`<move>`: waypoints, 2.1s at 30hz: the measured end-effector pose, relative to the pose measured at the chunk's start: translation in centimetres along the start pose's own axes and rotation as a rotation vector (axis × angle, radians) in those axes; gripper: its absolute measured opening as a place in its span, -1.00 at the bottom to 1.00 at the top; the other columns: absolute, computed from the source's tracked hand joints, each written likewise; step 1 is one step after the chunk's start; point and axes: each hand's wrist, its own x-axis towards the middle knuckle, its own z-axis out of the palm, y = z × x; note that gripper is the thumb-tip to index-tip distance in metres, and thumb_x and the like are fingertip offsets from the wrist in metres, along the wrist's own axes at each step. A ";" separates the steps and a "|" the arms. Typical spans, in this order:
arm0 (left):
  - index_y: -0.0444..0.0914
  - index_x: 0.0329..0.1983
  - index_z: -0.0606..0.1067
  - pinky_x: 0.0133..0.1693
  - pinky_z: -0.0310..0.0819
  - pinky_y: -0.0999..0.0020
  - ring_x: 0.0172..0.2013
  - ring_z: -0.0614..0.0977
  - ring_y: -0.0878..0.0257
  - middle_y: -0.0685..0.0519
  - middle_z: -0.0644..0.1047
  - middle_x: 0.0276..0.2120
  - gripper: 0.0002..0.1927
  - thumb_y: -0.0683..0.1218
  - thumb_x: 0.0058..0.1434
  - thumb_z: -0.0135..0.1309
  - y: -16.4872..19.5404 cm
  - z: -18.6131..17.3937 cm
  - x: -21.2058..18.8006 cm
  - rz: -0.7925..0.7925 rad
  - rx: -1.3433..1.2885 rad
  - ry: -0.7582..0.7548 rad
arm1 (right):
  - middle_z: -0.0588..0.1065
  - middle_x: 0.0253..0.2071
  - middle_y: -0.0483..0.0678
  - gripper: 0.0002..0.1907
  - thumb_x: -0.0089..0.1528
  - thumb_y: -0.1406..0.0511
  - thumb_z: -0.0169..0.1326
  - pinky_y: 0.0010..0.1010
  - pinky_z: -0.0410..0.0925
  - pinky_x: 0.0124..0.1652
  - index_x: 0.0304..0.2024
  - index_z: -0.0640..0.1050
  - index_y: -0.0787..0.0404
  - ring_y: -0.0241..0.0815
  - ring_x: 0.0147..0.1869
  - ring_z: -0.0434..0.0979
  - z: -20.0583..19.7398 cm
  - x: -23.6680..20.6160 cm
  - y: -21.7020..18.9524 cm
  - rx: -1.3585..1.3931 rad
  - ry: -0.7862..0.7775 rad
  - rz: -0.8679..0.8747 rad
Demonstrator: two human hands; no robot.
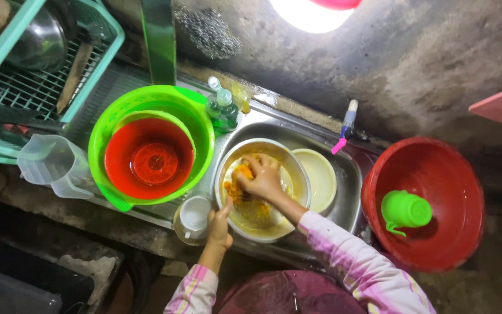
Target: The person washes dishes at a kitchen sink, scrubbing a green plastic cup with a sponge under running water, then rinsing it and setting it in a red basin. They then scrub a metal colander and a plate, and finally scrape leftover food scraps from the colander into a plastic bag.
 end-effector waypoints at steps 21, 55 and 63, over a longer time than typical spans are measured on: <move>-0.33 0.19 0.48 0.10 0.46 0.17 0.06 0.57 0.10 -0.07 0.55 0.07 -0.52 0.01 0.28 0.10 4.3 4.8 0.6 0.008 -0.355 -0.016 | 0.51 -0.04 0.17 -0.66 0.13 0.27 0.21 -0.14 0.41 -0.24 -0.04 0.54 0.15 0.13 -0.13 0.53 1.7 -1.2 -2.3 -0.113 0.172 -0.483; -0.37 0.23 0.44 0.09 0.51 0.07 0.06 0.60 0.01 -0.12 0.56 0.06 -0.43 0.05 0.24 0.13 4.9 6.6 0.0 0.040 -0.204 -0.105 | 0.24 0.52 0.13 -0.33 0.38 0.04 -0.06 0.06 -0.28 0.51 0.49 0.23 0.13 0.15 0.66 0.00 2.6 1.2 3.2 0.531 0.178 -0.132; -0.40 0.13 0.51 0.03 0.49 0.25 -0.01 0.61 0.11 -0.09 0.59 -0.02 -0.47 0.11 0.30 0.12 4.6 6.9 1.9 -0.001 -0.158 -0.058 | 0.53 0.14 0.10 -0.67 0.30 0.20 0.07 -0.16 0.31 0.25 0.06 0.58 0.20 0.12 0.25 0.45 0.0 -1.1 -1.7 0.612 0.138 -0.214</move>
